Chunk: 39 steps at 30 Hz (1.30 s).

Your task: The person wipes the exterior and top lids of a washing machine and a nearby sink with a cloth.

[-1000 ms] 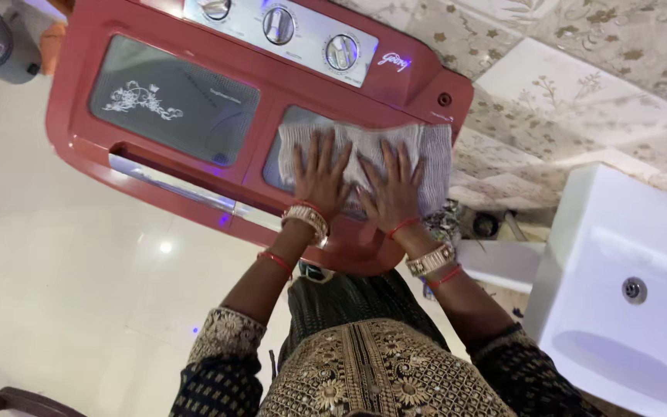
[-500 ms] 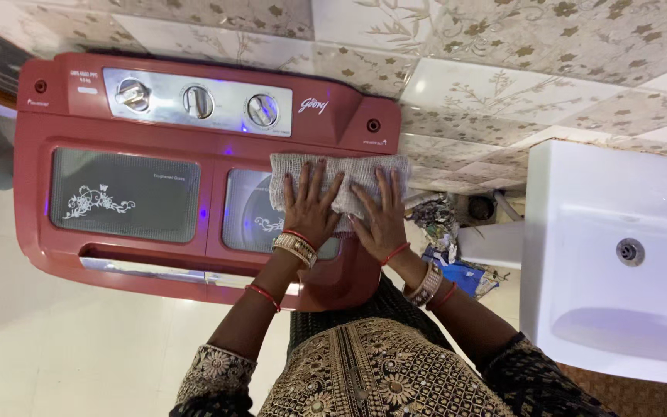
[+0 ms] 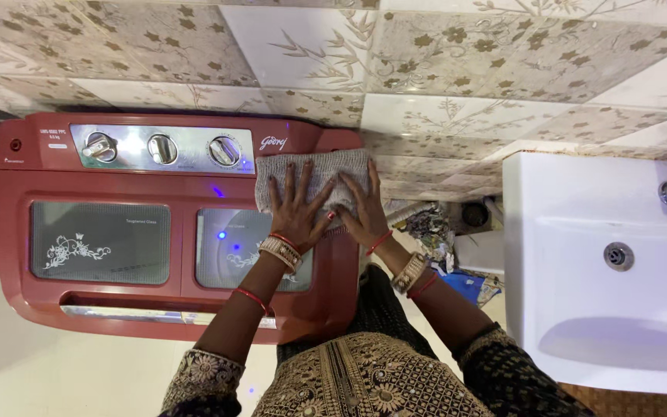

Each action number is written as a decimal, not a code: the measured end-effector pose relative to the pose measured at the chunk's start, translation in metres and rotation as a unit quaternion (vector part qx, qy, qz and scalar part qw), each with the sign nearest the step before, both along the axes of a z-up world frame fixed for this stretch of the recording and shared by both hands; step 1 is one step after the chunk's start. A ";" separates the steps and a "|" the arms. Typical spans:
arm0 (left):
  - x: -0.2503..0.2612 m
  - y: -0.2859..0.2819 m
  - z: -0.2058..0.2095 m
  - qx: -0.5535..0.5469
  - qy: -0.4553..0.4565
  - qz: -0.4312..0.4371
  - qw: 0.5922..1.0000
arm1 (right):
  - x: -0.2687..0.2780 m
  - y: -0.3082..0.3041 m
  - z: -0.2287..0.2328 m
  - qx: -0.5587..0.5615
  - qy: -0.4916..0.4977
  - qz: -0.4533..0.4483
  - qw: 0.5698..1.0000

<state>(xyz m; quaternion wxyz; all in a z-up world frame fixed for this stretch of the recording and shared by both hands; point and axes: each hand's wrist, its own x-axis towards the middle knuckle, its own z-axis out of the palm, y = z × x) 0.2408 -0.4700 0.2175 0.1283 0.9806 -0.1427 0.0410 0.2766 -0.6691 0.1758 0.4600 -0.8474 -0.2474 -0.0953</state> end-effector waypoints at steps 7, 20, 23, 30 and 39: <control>0.057 -0.008 -0.010 0.056 -0.070 0.004 0.996 | 0.053 -0.002 -0.028 0.094 0.047 0.006 0.994; 0.005 0.001 -0.017 0.039 -0.034 -0.108 0.993 | -0.039 -0.009 -0.061 0.107 0.124 -0.015 0.986; 0.031 0.006 -0.012 0.035 -0.052 -0.140 0.988 | -0.010 -0.006 -0.052 0.195 0.118 0.003 0.974; -0.018 0.006 -0.006 0.022 -0.021 -0.289 0.957 | -0.138 0.003 -0.046 0.145 0.205 -0.113 0.961; -0.158 0.023 -0.022 0.061 -0.011 -0.453 0.890 | -0.345 0.091 -0.062 0.130 0.262 -0.327 0.899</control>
